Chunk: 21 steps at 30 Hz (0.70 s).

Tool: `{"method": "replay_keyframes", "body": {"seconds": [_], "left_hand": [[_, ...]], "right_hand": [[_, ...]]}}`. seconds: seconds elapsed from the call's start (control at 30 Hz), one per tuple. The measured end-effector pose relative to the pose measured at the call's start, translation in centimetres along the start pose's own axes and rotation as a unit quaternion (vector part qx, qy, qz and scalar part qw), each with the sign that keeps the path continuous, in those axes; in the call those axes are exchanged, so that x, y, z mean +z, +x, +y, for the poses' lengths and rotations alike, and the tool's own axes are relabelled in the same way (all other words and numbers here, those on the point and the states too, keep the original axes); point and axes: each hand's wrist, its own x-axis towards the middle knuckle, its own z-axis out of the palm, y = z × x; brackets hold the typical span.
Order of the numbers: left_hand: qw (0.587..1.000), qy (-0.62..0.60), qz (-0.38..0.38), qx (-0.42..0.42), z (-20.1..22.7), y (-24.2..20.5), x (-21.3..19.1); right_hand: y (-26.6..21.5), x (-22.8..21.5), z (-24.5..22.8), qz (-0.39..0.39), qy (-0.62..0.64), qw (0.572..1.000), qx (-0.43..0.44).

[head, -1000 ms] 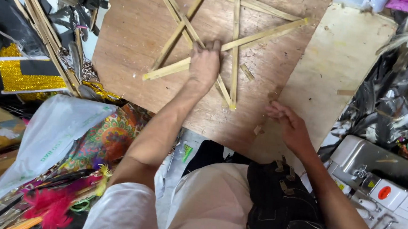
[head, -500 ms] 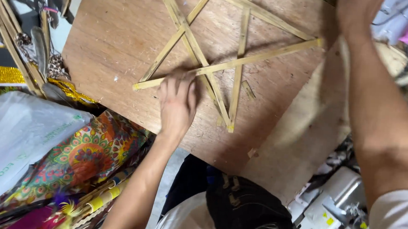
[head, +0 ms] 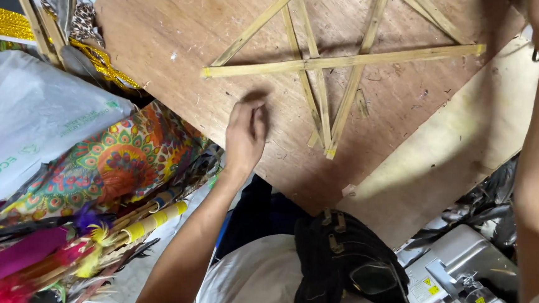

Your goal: The person arranges thin wooden sticks on a workbench to form a star-shaped frame. They use a hot glue gun to apply adhesive to the intersections of the sticks, pressing them together to secure the structure.

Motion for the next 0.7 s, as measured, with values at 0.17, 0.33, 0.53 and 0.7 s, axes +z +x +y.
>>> {"method": "replay_keyframes", "body": {"seconds": [0.17,0.33,0.53,0.7], "left_hand": [[0.995,-0.098,-0.007,-0.028,-0.8,2.7,3.4],[0.996,-0.025,0.047,0.069,1.9,4.5,4.2],[0.985,0.1,0.069,0.125,2.9,6.7,2.8],[0.973,0.146,0.082,0.157,3.4,6.8,1.9]], "right_hand": [[-6.4,-1.4,-7.5,-0.021,0.114,0.991,0.066],[-14.2,0.2,-14.8,-0.07,0.207,0.938,0.269],[-20.7,1.5,-9.7,0.028,0.099,0.964,0.244],[-23.2,0.4,-2.7,0.129,-0.013,0.928,0.35]]}}
